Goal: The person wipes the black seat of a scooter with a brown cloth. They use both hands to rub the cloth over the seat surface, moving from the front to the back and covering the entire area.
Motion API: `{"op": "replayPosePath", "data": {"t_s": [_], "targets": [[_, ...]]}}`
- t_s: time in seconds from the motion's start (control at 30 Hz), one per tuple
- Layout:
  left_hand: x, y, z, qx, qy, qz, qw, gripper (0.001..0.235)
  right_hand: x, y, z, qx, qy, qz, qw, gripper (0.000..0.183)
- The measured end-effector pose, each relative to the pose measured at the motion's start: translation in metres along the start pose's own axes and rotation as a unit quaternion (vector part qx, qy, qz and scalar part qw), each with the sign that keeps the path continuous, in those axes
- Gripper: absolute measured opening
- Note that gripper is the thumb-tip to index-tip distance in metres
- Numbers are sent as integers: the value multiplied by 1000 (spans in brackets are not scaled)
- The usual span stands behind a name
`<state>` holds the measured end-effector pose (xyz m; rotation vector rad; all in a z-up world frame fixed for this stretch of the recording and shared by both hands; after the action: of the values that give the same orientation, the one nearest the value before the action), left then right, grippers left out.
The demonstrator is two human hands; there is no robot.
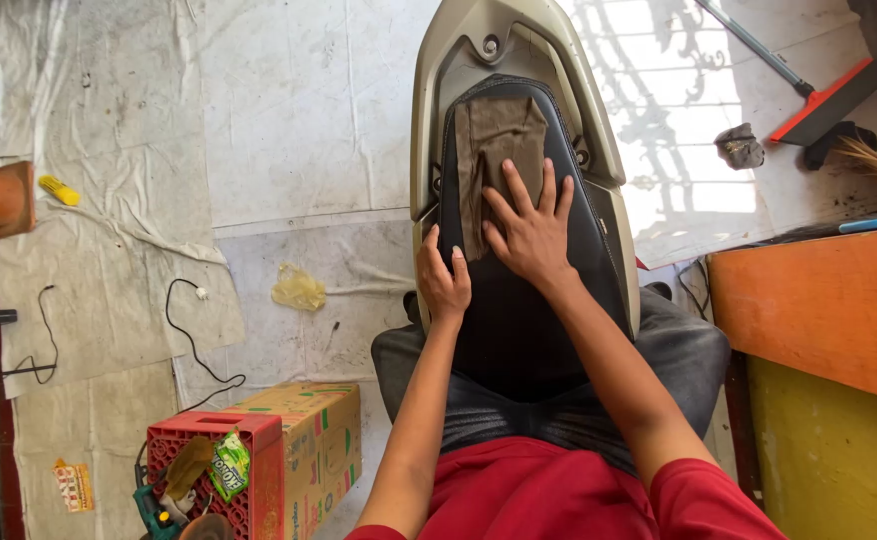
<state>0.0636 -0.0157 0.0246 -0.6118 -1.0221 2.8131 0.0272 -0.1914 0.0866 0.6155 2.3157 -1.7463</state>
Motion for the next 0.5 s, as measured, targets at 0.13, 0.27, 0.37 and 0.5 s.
{"op": "replayPosePath", "data": {"t_s": [0.13, 0.27, 0.37, 0.5], "targets": [[-2, -6, 5, 10, 19, 12, 1000, 51, -37, 6, 3, -11, -6, 23, 1000, 49], [-2, 0, 2, 9, -7, -5, 1000, 52, -33, 1, 4, -2, -3, 25, 1000, 45], [-1, 0, -1, 7, -8, -4, 1000, 52, -3, -6, 0, -10, 3, 14, 1000, 40], [1, 0, -1, 14, 1, -4, 1000, 51, 50, -13, -5, -9, 5, -1, 1000, 40]]}}
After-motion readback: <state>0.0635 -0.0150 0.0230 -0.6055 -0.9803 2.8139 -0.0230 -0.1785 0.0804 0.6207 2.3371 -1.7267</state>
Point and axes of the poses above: each hand's wrist, its own x-axis away from the middle knuckle, its own y-axis out of the palm, z = x × y, the point moved 7 cm from there along -x, towards the middle knuckle, and after that the axes turned 1 degree about -y, right-handed, at the moved point
